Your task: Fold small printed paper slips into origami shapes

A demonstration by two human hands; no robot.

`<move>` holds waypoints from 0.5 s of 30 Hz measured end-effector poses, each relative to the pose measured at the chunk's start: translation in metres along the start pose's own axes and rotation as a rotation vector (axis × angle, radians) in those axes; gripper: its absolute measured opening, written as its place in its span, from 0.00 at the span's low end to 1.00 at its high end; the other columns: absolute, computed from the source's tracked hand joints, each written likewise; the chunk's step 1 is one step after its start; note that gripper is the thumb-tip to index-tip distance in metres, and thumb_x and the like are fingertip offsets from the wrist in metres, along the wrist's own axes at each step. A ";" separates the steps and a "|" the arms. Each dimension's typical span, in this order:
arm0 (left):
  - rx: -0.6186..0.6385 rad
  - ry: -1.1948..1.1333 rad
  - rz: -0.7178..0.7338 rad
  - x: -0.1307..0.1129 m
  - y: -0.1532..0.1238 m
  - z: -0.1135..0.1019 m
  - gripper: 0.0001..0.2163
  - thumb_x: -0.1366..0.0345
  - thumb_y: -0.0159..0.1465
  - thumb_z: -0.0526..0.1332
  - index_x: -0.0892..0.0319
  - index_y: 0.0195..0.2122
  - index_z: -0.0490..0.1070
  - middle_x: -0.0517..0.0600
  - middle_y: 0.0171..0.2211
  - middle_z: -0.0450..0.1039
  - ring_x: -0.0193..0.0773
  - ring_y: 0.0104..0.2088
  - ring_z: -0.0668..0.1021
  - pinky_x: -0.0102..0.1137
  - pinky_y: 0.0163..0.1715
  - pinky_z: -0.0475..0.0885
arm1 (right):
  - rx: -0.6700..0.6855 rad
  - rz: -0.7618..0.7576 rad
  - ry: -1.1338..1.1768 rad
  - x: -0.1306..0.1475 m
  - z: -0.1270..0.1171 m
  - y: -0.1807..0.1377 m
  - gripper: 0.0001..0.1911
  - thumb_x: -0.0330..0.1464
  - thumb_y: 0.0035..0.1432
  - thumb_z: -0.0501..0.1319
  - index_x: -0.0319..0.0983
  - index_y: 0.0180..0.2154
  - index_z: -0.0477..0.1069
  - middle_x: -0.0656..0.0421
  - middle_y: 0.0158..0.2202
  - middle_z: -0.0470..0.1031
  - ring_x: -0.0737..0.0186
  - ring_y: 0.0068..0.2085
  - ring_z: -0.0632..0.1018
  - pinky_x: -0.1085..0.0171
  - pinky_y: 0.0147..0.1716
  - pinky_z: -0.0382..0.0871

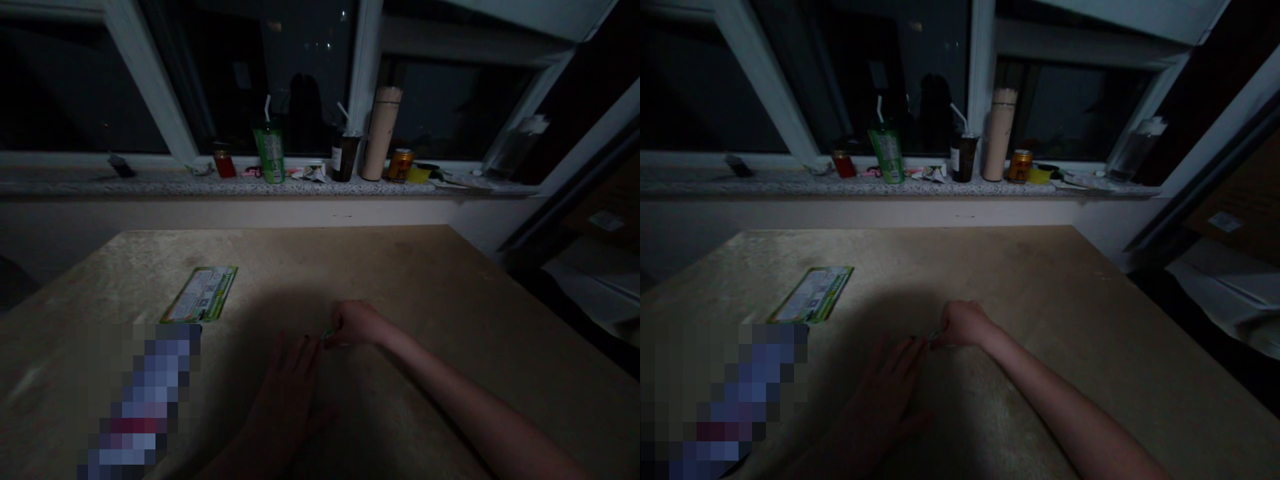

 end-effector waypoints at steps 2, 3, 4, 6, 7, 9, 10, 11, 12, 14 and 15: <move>0.012 0.023 -0.016 -0.003 -0.001 0.002 0.33 0.45 0.62 0.56 0.67 0.59 0.61 0.65 0.59 0.61 0.59 0.58 0.63 0.57 0.59 0.45 | 0.017 0.000 0.000 0.001 0.000 0.000 0.16 0.46 0.42 0.68 0.40 0.21 0.74 0.63 0.20 0.70 0.67 0.24 0.70 0.68 0.22 0.52; 0.013 0.033 -0.021 -0.004 -0.001 0.003 0.33 0.45 0.62 0.56 0.67 0.59 0.62 0.65 0.59 0.61 0.59 0.58 0.63 0.57 0.59 0.46 | 0.020 -0.003 0.008 0.001 -0.001 0.000 0.16 0.46 0.42 0.68 0.40 0.21 0.74 0.63 0.19 0.70 0.67 0.24 0.71 0.68 0.22 0.52; 0.010 0.041 -0.024 -0.005 0.000 0.003 0.33 0.44 0.61 0.57 0.67 0.59 0.62 0.65 0.59 0.61 0.59 0.58 0.64 0.56 0.60 0.46 | 0.016 -0.005 0.016 0.001 -0.001 0.000 0.15 0.46 0.42 0.68 0.40 0.21 0.74 0.64 0.19 0.70 0.67 0.24 0.71 0.68 0.23 0.52; 0.003 0.053 -0.025 -0.006 0.001 0.002 0.33 0.44 0.61 0.57 0.67 0.59 0.63 0.65 0.59 0.62 0.59 0.58 0.64 0.56 0.60 0.46 | 0.004 -0.009 0.023 0.001 -0.001 -0.001 0.15 0.46 0.41 0.68 0.40 0.21 0.74 0.64 0.20 0.70 0.67 0.25 0.71 0.68 0.23 0.53; 0.006 0.058 -0.020 -0.005 0.002 0.002 0.33 0.44 0.61 0.57 0.67 0.58 0.63 0.65 0.58 0.62 0.60 0.58 0.64 0.56 0.60 0.46 | -0.003 -0.013 0.020 0.001 -0.001 -0.001 0.16 0.46 0.41 0.69 0.40 0.21 0.73 0.64 0.20 0.70 0.67 0.25 0.71 0.68 0.24 0.53; 0.019 0.066 -0.014 -0.004 0.004 0.001 0.34 0.45 0.60 0.59 0.70 0.57 0.64 0.68 0.57 0.63 0.61 0.57 0.64 0.57 0.59 0.46 | -0.012 -0.029 0.015 0.001 -0.001 -0.002 0.16 0.46 0.42 0.68 0.40 0.20 0.73 0.64 0.20 0.71 0.67 0.25 0.71 0.68 0.26 0.55; 0.021 0.064 -0.013 -0.003 0.004 0.001 0.34 0.45 0.60 0.59 0.71 0.57 0.65 0.69 0.57 0.63 0.62 0.57 0.64 0.58 0.59 0.46 | -0.017 -0.036 0.015 0.002 0.000 -0.003 0.17 0.47 0.43 0.68 0.39 0.20 0.72 0.64 0.20 0.70 0.67 0.25 0.72 0.68 0.27 0.56; 0.018 0.060 -0.014 -0.002 0.004 0.000 0.34 0.45 0.60 0.59 0.71 0.56 0.65 0.69 0.56 0.64 0.62 0.57 0.65 0.59 0.58 0.46 | -0.025 -0.039 0.016 0.002 0.000 -0.003 0.19 0.48 0.43 0.67 0.39 0.19 0.72 0.63 0.20 0.70 0.67 0.25 0.72 0.67 0.28 0.56; 0.014 0.053 -0.015 -0.001 0.005 -0.001 0.33 0.45 0.61 0.59 0.70 0.56 0.65 0.68 0.56 0.65 0.62 0.57 0.65 0.59 0.58 0.46 | -0.031 -0.037 0.017 0.002 0.000 -0.003 0.20 0.49 0.44 0.67 0.39 0.19 0.72 0.63 0.19 0.70 0.66 0.25 0.72 0.67 0.29 0.57; 0.003 0.047 -0.025 0.001 0.004 -0.003 0.30 0.45 0.62 0.57 0.66 0.56 0.66 0.65 0.55 0.66 0.61 0.57 0.65 0.60 0.58 0.44 | -0.029 -0.023 0.010 0.002 0.000 -0.002 0.21 0.51 0.43 0.67 0.39 0.20 0.72 0.62 0.20 0.71 0.65 0.26 0.73 0.66 0.31 0.58; 0.000 0.053 -0.032 0.001 0.004 -0.005 0.30 0.46 0.63 0.56 0.65 0.56 0.66 0.64 0.55 0.66 0.61 0.57 0.64 0.60 0.58 0.43 | -0.027 -0.016 0.002 0.002 0.000 -0.001 0.21 0.51 0.42 0.67 0.40 0.20 0.72 0.62 0.20 0.72 0.64 0.27 0.73 0.65 0.32 0.59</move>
Point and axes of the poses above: each hand's wrist, its own y-axis towards the middle knuckle, its own z-axis out of the palm, x = y × z, the point moved 3 cm from there along y, towards the middle knuckle
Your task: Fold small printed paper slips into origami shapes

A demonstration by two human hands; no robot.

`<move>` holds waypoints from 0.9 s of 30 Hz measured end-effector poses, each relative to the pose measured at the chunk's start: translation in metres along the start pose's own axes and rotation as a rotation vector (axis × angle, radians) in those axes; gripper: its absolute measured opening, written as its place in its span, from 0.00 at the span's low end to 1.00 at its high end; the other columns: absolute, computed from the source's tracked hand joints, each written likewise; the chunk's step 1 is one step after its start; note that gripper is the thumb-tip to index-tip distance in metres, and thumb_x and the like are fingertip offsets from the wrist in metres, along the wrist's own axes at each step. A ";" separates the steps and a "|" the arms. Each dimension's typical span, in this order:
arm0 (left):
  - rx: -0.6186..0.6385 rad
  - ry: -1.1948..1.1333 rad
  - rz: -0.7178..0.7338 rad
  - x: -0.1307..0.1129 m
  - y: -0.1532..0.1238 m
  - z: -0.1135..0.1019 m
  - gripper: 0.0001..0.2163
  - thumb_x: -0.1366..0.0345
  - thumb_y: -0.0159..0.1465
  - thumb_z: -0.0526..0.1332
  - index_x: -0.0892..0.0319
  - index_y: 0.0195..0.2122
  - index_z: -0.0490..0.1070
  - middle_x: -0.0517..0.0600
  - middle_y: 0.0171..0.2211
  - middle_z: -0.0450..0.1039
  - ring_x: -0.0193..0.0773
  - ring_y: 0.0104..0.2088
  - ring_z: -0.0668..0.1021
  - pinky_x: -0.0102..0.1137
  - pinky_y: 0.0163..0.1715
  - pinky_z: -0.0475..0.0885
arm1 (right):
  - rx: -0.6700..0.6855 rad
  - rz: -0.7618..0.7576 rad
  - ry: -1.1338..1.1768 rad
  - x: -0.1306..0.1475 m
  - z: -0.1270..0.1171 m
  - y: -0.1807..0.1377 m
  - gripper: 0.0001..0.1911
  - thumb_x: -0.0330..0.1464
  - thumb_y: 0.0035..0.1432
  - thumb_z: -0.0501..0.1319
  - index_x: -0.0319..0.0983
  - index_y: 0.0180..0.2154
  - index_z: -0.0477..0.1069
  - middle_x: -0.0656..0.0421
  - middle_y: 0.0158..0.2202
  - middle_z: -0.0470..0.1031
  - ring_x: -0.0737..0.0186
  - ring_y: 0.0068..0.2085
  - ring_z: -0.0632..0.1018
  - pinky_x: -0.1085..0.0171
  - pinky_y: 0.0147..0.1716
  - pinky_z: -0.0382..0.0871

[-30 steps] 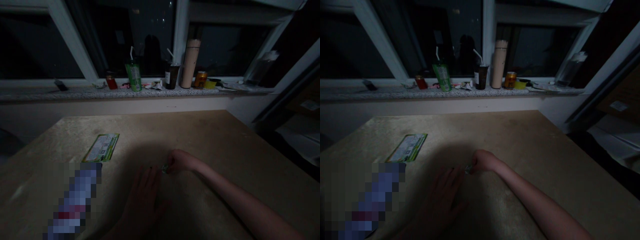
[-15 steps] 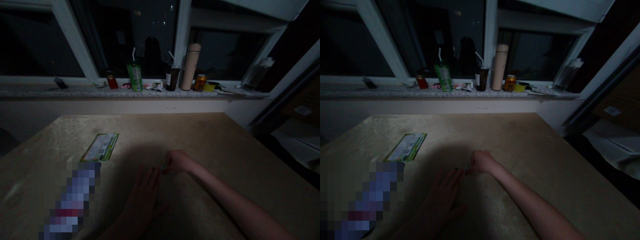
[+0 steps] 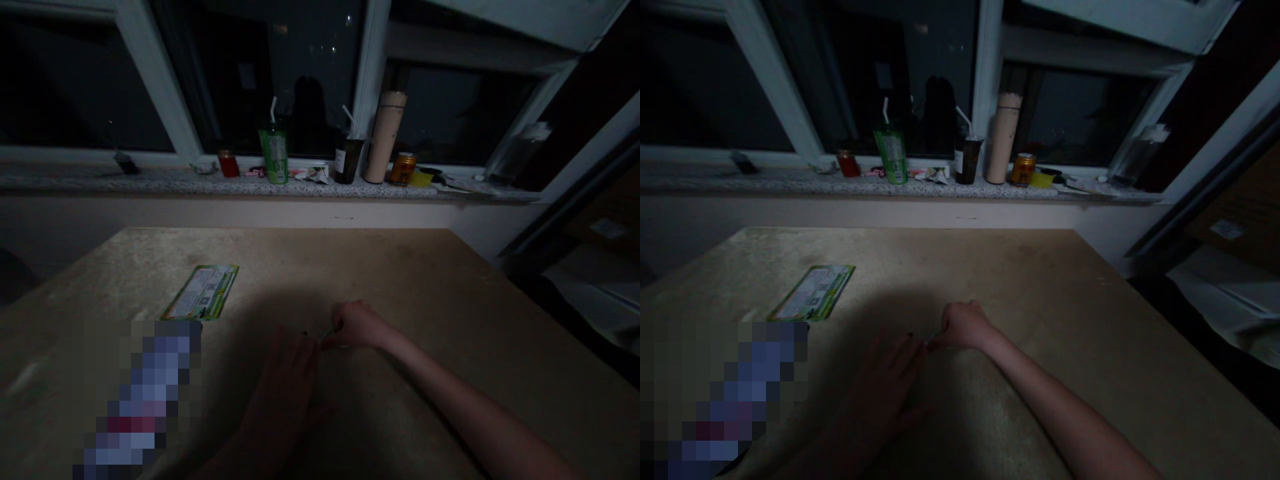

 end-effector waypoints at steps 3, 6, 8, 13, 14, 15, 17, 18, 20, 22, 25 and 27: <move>-0.002 0.032 -0.020 0.002 -0.002 -0.002 0.29 0.46 0.62 0.57 0.64 0.56 0.67 0.64 0.56 0.66 0.61 0.58 0.63 0.61 0.58 0.40 | 0.009 0.004 -0.016 0.000 0.000 0.001 0.20 0.51 0.41 0.68 0.40 0.21 0.73 0.62 0.22 0.74 0.63 0.28 0.74 0.64 0.36 0.59; -0.005 0.045 -0.008 0.004 -0.003 -0.002 0.29 0.47 0.62 0.58 0.65 0.56 0.66 0.65 0.57 0.64 0.61 0.59 0.63 0.59 0.59 0.40 | 0.022 0.008 -0.026 0.002 -0.001 0.002 0.21 0.52 0.41 0.67 0.40 0.22 0.73 0.61 0.22 0.74 0.62 0.28 0.75 0.64 0.34 0.60; -0.013 0.042 0.000 0.005 -0.003 -0.002 0.30 0.47 0.62 0.57 0.66 0.56 0.66 0.66 0.57 0.63 0.61 0.59 0.62 0.59 0.59 0.40 | 0.029 0.022 -0.044 0.003 -0.002 0.001 0.21 0.52 0.41 0.67 0.40 0.23 0.74 0.60 0.24 0.74 0.61 0.28 0.75 0.64 0.33 0.59; 0.039 0.014 0.028 0.005 0.003 -0.001 0.31 0.45 0.62 0.56 0.66 0.56 0.67 0.65 0.57 0.65 0.60 0.58 0.64 0.57 0.59 0.44 | 0.048 0.033 -0.049 0.005 0.000 0.001 0.20 0.50 0.42 0.66 0.40 0.22 0.72 0.61 0.22 0.72 0.62 0.27 0.74 0.62 0.35 0.60; 0.044 0.009 0.030 0.004 0.004 -0.001 0.31 0.45 0.62 0.56 0.66 0.56 0.67 0.65 0.57 0.65 0.60 0.58 0.64 0.57 0.59 0.44 | 0.041 0.033 -0.045 0.005 0.001 0.001 0.20 0.50 0.42 0.66 0.40 0.21 0.72 0.61 0.21 0.72 0.62 0.27 0.73 0.61 0.36 0.60; 0.039 0.001 0.032 0.004 0.004 -0.002 0.30 0.44 0.62 0.56 0.66 0.55 0.67 0.65 0.56 0.65 0.60 0.58 0.64 0.57 0.59 0.45 | 0.030 0.030 -0.039 0.005 0.002 0.000 0.20 0.51 0.42 0.66 0.40 0.21 0.71 0.61 0.21 0.72 0.62 0.27 0.73 0.61 0.37 0.60; 0.009 -0.016 0.028 0.005 0.004 -0.005 0.29 0.45 0.63 0.55 0.65 0.54 0.68 0.64 0.55 0.67 0.60 0.57 0.65 0.58 0.59 0.45 | 0.001 0.023 -0.020 0.004 0.002 -0.001 0.21 0.51 0.42 0.66 0.40 0.22 0.71 0.61 0.22 0.72 0.62 0.27 0.73 0.61 0.38 0.59; -0.008 -0.022 0.028 0.006 0.004 -0.007 0.28 0.45 0.64 0.54 0.64 0.54 0.69 0.63 0.54 0.68 0.59 0.57 0.65 0.58 0.59 0.45 | -0.006 0.016 -0.010 0.003 0.002 -0.002 0.20 0.51 0.43 0.66 0.40 0.22 0.71 0.61 0.22 0.72 0.62 0.27 0.73 0.62 0.38 0.59; -0.036 -0.028 0.029 0.008 0.003 -0.010 0.25 0.47 0.65 0.53 0.63 0.53 0.69 0.61 0.54 0.68 0.57 0.57 0.66 0.56 0.59 0.46 | 0.000 -0.010 0.013 0.001 0.000 -0.004 0.19 0.49 0.43 0.66 0.39 0.23 0.71 0.62 0.22 0.72 0.64 0.27 0.72 0.64 0.35 0.59; -0.075 -0.045 0.037 0.011 0.004 -0.012 0.19 0.52 0.67 0.53 0.60 0.50 0.70 0.58 0.53 0.70 0.52 0.56 0.67 0.53 0.60 0.47 | 0.030 -0.060 0.039 -0.001 0.000 -0.006 0.17 0.47 0.45 0.67 0.39 0.22 0.71 0.64 0.21 0.71 0.66 0.26 0.72 0.66 0.32 0.57; -0.145 -0.106 0.029 0.017 0.007 -0.010 0.13 0.61 0.68 0.53 0.58 0.48 0.70 0.53 0.50 0.71 0.47 0.54 0.69 0.51 0.61 0.47 | 0.057 -0.127 0.074 -0.004 0.000 -0.006 0.14 0.42 0.45 0.68 0.39 0.23 0.72 0.65 0.22 0.72 0.67 0.27 0.72 0.67 0.31 0.56; -0.173 -0.150 0.002 0.021 0.009 -0.006 0.12 0.65 0.67 0.54 0.58 0.50 0.68 0.52 0.49 0.71 0.45 0.52 0.70 0.50 0.60 0.50 | 0.046 -0.150 0.086 -0.007 0.002 -0.005 0.13 0.41 0.46 0.68 0.39 0.23 0.72 0.66 0.23 0.72 0.68 0.28 0.72 0.67 0.33 0.56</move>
Point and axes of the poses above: each hand's wrist, its own y-axis towards the middle knuckle, its own z-axis out of the palm, x = y × z, the point moved 3 cm from there along y, towards the middle knuckle
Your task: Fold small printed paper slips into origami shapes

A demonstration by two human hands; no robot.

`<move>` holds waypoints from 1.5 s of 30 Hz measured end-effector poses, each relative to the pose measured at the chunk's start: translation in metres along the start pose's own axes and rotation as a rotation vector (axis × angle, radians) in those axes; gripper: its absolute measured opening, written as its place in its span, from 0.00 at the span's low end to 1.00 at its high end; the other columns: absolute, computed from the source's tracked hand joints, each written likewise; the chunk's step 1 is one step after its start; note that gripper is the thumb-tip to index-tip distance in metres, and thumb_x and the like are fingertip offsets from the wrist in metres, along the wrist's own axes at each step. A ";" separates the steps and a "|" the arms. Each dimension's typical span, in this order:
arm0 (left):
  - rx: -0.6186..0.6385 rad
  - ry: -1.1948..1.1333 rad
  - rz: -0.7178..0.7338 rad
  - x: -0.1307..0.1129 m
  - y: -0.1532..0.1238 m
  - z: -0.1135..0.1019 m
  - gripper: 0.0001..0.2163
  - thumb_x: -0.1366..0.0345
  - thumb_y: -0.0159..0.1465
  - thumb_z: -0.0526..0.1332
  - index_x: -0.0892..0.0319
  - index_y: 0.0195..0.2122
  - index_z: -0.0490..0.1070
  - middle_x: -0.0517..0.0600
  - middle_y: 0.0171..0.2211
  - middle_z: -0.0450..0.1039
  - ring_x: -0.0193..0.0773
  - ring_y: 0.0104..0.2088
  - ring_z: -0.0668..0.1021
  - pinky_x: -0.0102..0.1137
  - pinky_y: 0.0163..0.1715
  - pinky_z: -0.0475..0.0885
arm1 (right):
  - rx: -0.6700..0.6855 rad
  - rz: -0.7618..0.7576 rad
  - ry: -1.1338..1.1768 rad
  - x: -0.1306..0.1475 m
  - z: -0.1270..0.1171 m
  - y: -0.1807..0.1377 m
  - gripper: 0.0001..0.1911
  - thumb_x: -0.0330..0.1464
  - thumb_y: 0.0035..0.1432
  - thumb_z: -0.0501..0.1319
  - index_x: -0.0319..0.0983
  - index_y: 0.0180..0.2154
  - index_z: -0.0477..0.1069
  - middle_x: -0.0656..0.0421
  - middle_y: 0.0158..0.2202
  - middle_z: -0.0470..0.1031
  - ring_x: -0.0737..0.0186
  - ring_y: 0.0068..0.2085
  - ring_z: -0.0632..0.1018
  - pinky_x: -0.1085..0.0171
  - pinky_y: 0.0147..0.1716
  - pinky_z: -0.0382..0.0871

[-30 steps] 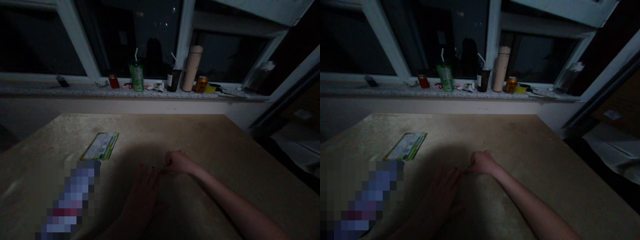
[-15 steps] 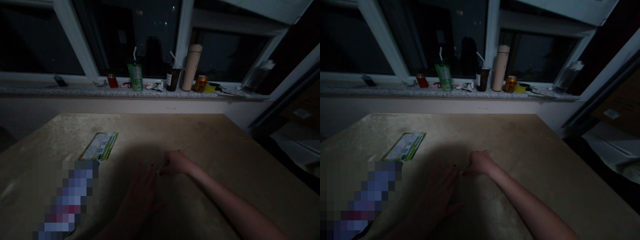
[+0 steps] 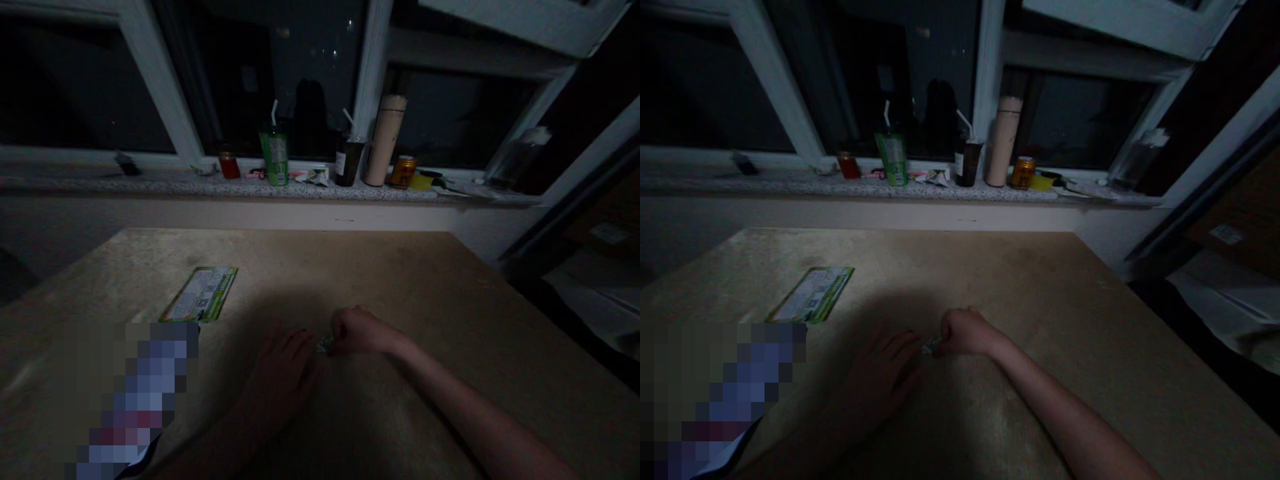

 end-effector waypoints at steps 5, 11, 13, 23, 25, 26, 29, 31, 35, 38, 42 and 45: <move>-0.012 -0.084 -0.020 0.003 0.003 0.013 0.15 0.70 0.65 0.56 0.58 0.53 0.66 0.52 0.51 0.70 0.45 0.51 0.69 0.46 0.55 0.60 | -0.036 -0.054 0.045 -0.004 0.005 -0.003 0.14 0.40 0.46 0.69 0.38 0.23 0.70 0.67 0.23 0.70 0.70 0.27 0.70 0.67 0.35 0.55; -0.020 -0.180 -0.077 0.006 0.003 0.017 0.16 0.70 0.64 0.57 0.57 0.54 0.67 0.51 0.52 0.68 0.46 0.51 0.68 0.44 0.53 0.62 | -0.220 -0.196 -0.051 0.000 0.011 -0.018 0.11 0.35 0.53 0.65 0.38 0.27 0.66 0.65 0.26 0.70 0.66 0.30 0.71 0.66 0.34 0.55; -0.008 -0.229 -0.102 0.008 0.003 0.018 0.17 0.69 0.64 0.57 0.57 0.54 0.67 0.51 0.53 0.68 0.46 0.52 0.68 0.44 0.54 0.62 | -0.277 -0.212 -0.108 0.002 0.016 -0.023 0.09 0.36 0.55 0.64 0.39 0.29 0.66 0.61 0.29 0.72 0.63 0.34 0.72 0.64 0.35 0.57; -0.016 -0.517 -0.223 0.019 0.003 0.024 0.16 0.68 0.63 0.56 0.54 0.52 0.69 0.50 0.53 0.68 0.45 0.53 0.68 0.43 0.55 0.60 | -0.413 -0.146 -0.160 0.012 0.037 -0.031 0.07 0.32 0.61 0.58 0.35 0.40 0.69 0.51 0.37 0.74 0.55 0.39 0.74 0.60 0.38 0.65; -0.025 -0.572 -0.239 0.019 0.002 0.022 0.16 0.67 0.62 0.56 0.54 0.52 0.69 0.50 0.52 0.69 0.46 0.53 0.68 0.43 0.55 0.61 | -0.436 -0.158 -0.117 0.011 0.038 -0.031 0.07 0.32 0.61 0.59 0.35 0.40 0.69 0.52 0.37 0.74 0.56 0.38 0.75 0.61 0.38 0.66; -0.027 -0.594 -0.250 0.019 0.002 0.021 0.17 0.67 0.62 0.56 0.54 0.52 0.69 0.50 0.52 0.69 0.46 0.53 0.69 0.43 0.55 0.61 | -0.448 -0.165 -0.092 0.009 0.038 -0.031 0.07 0.32 0.61 0.59 0.35 0.39 0.69 0.53 0.36 0.74 0.57 0.38 0.75 0.62 0.37 0.66; -0.025 -0.631 -0.294 0.018 0.002 0.018 0.18 0.67 0.60 0.56 0.54 0.52 0.68 0.50 0.50 0.70 0.47 0.52 0.70 0.43 0.54 0.63 | -0.478 -0.182 -0.021 0.005 0.039 -0.031 0.07 0.33 0.62 0.58 0.36 0.39 0.70 0.54 0.36 0.75 0.58 0.37 0.75 0.63 0.37 0.67; -0.012 -0.631 -0.326 0.018 0.002 0.017 0.18 0.66 0.60 0.57 0.54 0.52 0.68 0.50 0.50 0.71 0.48 0.53 0.69 0.44 0.54 0.63 | -0.488 -0.191 0.016 0.004 0.039 -0.032 0.08 0.34 0.62 0.57 0.36 0.40 0.70 0.54 0.36 0.75 0.58 0.37 0.75 0.63 0.36 0.67; 0.000 -0.627 -0.335 0.018 0.002 0.018 0.18 0.66 0.60 0.58 0.54 0.52 0.69 0.51 0.50 0.71 0.48 0.54 0.68 0.43 0.54 0.63 | -0.494 -0.209 0.116 0.004 0.038 -0.034 0.09 0.33 0.62 0.58 0.37 0.42 0.71 0.54 0.37 0.75 0.59 0.38 0.75 0.64 0.37 0.68; 0.002 -0.669 -0.320 0.016 0.002 0.019 0.19 0.66 0.60 0.58 0.55 0.54 0.67 0.51 0.51 0.70 0.47 0.53 0.70 0.42 0.54 0.63 | -0.498 -0.197 0.216 0.005 0.035 -0.036 0.09 0.32 0.60 0.59 0.38 0.42 0.72 0.56 0.35 0.76 0.62 0.35 0.75 0.65 0.34 0.67; 0.010 -0.704 -0.318 0.014 0.004 0.018 0.19 0.66 0.61 0.58 0.54 0.54 0.66 0.51 0.51 0.71 0.46 0.52 0.71 0.41 0.54 0.64 | -0.488 -0.159 0.329 0.006 0.031 -0.037 0.08 0.31 0.57 0.61 0.39 0.41 0.74 0.59 0.31 0.75 0.65 0.30 0.73 0.68 0.29 0.65; -0.016 -0.703 -0.295 0.012 0.006 0.019 0.19 0.66 0.60 0.60 0.53 0.54 0.66 0.50 0.51 0.71 0.46 0.51 0.72 0.41 0.53 0.65 | -0.477 -0.118 0.405 0.006 0.031 -0.036 0.07 0.31 0.56 0.62 0.39 0.38 0.76 0.61 0.27 0.73 0.67 0.27 0.71 0.69 0.26 0.62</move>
Point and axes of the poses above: each hand's wrist, its own y-axis towards the middle knuckle, its own z-axis out of the palm, x = y × z, the point moved 3 cm from there along y, towards the middle knuckle
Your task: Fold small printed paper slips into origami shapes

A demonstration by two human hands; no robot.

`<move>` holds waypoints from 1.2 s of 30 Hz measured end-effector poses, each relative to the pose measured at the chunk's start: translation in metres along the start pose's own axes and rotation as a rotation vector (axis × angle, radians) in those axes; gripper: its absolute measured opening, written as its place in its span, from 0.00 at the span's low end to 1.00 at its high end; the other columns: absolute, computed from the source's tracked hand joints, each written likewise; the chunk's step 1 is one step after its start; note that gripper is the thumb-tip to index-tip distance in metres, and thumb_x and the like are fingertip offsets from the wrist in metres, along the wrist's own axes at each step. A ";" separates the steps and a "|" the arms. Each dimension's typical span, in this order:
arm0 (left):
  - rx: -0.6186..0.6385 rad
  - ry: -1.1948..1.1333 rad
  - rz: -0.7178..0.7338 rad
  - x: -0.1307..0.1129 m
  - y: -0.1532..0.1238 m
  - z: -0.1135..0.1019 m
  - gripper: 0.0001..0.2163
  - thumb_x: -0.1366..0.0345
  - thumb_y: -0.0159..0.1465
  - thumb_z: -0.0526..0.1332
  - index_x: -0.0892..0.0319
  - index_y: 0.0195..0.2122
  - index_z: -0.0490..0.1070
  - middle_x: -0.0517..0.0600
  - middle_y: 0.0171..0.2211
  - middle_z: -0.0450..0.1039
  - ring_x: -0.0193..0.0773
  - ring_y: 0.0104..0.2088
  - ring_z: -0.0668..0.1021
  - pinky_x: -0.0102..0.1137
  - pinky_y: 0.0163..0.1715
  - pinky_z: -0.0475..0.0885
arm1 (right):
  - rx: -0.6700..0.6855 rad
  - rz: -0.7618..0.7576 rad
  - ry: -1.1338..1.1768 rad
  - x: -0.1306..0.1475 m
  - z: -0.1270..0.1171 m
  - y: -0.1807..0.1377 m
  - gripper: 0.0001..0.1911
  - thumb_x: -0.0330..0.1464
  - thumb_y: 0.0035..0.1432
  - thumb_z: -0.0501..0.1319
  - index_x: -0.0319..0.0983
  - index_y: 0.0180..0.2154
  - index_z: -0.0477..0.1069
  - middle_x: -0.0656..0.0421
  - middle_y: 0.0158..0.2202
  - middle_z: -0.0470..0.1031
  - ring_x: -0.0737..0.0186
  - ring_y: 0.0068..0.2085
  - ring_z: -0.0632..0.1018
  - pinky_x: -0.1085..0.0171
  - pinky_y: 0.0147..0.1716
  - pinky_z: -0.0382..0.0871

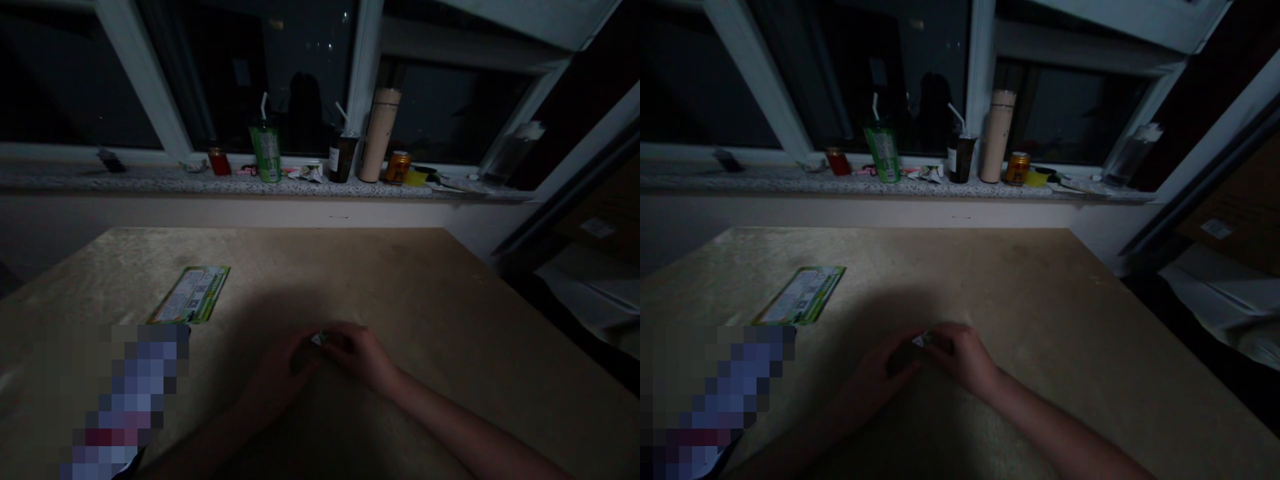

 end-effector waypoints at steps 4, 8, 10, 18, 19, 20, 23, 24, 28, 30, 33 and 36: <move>-0.015 -0.043 -0.004 0.002 0.003 0.003 0.19 0.65 0.60 0.61 0.51 0.54 0.65 0.49 0.51 0.70 0.46 0.51 0.72 0.43 0.53 0.65 | 0.008 0.066 0.122 -0.003 0.002 0.001 0.08 0.33 0.56 0.62 0.39 0.38 0.77 0.62 0.26 0.74 0.68 0.25 0.70 0.70 0.23 0.61; -0.023 -0.062 0.005 -0.002 0.006 0.002 0.16 0.65 0.60 0.62 0.51 0.50 0.68 0.49 0.50 0.71 0.46 0.51 0.73 0.42 0.52 0.66 | 0.034 0.101 0.267 -0.005 0.008 0.000 0.09 0.34 0.57 0.61 0.39 0.39 0.77 0.60 0.30 0.78 0.64 0.28 0.75 0.68 0.25 0.67; -0.015 -0.097 0.007 -0.004 0.007 0.001 0.16 0.66 0.59 0.62 0.51 0.49 0.69 0.49 0.50 0.71 0.45 0.49 0.74 0.41 0.50 0.68 | 0.047 0.096 0.330 -0.004 0.010 -0.001 0.10 0.33 0.57 0.61 0.40 0.40 0.77 0.59 0.33 0.79 0.62 0.32 0.78 0.66 0.29 0.70; -0.050 -0.117 0.021 -0.007 0.008 -0.001 0.14 0.67 0.58 0.61 0.52 0.46 0.72 0.48 0.47 0.73 0.44 0.47 0.75 0.39 0.50 0.68 | 0.049 0.101 0.307 -0.002 0.011 -0.003 0.10 0.31 0.55 0.62 0.40 0.41 0.76 0.59 0.33 0.80 0.63 0.31 0.78 0.67 0.29 0.70; -0.045 -0.118 0.029 -0.008 0.008 -0.002 0.14 0.68 0.58 0.61 0.53 0.46 0.73 0.48 0.46 0.74 0.44 0.47 0.75 0.38 0.50 0.68 | 0.045 0.101 0.299 -0.003 0.012 -0.004 0.11 0.31 0.54 0.63 0.40 0.41 0.76 0.59 0.33 0.80 0.63 0.31 0.78 0.68 0.28 0.69; -0.042 -0.115 0.038 -0.009 0.008 -0.002 0.14 0.68 0.58 0.61 0.53 0.46 0.73 0.48 0.46 0.74 0.44 0.46 0.75 0.38 0.49 0.68 | 0.037 0.103 0.288 -0.003 0.012 -0.004 0.11 0.31 0.53 0.64 0.39 0.41 0.76 0.59 0.32 0.79 0.64 0.30 0.77 0.68 0.28 0.69; -0.055 -0.105 0.032 -0.009 0.008 -0.003 0.14 0.68 0.57 0.61 0.53 0.45 0.73 0.48 0.45 0.75 0.44 0.45 0.76 0.37 0.48 0.69 | -0.014 0.125 0.240 -0.005 0.013 -0.004 0.09 0.33 0.51 0.66 0.38 0.37 0.77 0.59 0.29 0.78 0.65 0.28 0.76 0.68 0.26 0.67; -0.056 -0.101 0.019 -0.009 0.008 -0.003 0.14 0.68 0.57 0.61 0.53 0.45 0.73 0.48 0.45 0.75 0.44 0.45 0.76 0.37 0.48 0.69 | -0.028 0.133 0.234 -0.006 0.013 -0.004 0.09 0.33 0.51 0.66 0.38 0.36 0.76 0.60 0.28 0.77 0.65 0.27 0.75 0.68 0.26 0.67; -0.041 -0.112 0.011 -0.008 0.009 -0.003 0.13 0.66 0.58 0.62 0.52 0.45 0.73 0.48 0.45 0.75 0.44 0.45 0.76 0.38 0.48 0.69 | -0.038 0.150 0.315 -0.005 0.011 -0.003 0.09 0.33 0.50 0.66 0.38 0.35 0.75 0.59 0.29 0.77 0.64 0.29 0.76 0.67 0.28 0.69; -0.040 -0.117 0.022 -0.008 0.009 -0.002 0.12 0.65 0.59 0.62 0.52 0.45 0.73 0.48 0.45 0.75 0.44 0.45 0.76 0.38 0.48 0.70 | -0.035 0.152 0.362 -0.004 0.010 -0.002 0.08 0.34 0.50 0.66 0.39 0.35 0.75 0.59 0.29 0.78 0.63 0.30 0.77 0.67 0.28 0.70; -0.030 -0.114 0.022 -0.006 0.009 -0.002 0.12 0.64 0.59 0.62 0.52 0.45 0.73 0.48 0.45 0.75 0.44 0.45 0.76 0.38 0.47 0.70 | -0.034 0.156 0.422 -0.004 0.009 -0.002 0.09 0.35 0.50 0.66 0.39 0.34 0.75 0.59 0.31 0.78 0.61 0.32 0.78 0.65 0.30 0.72; -0.020 -0.119 0.005 -0.003 0.008 -0.001 0.13 0.64 0.59 0.62 0.51 0.46 0.72 0.48 0.45 0.75 0.44 0.44 0.77 0.39 0.47 0.71 | -0.034 0.158 0.458 -0.004 0.010 -0.002 0.09 0.35 0.50 0.66 0.39 0.35 0.75 0.58 0.32 0.79 0.61 0.33 0.79 0.64 0.32 0.72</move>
Point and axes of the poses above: each hand's wrist, its own y-axis towards the middle knuckle, its own z-axis out of the palm, x = y × z, the point moved 3 cm from there along y, towards the middle knuckle
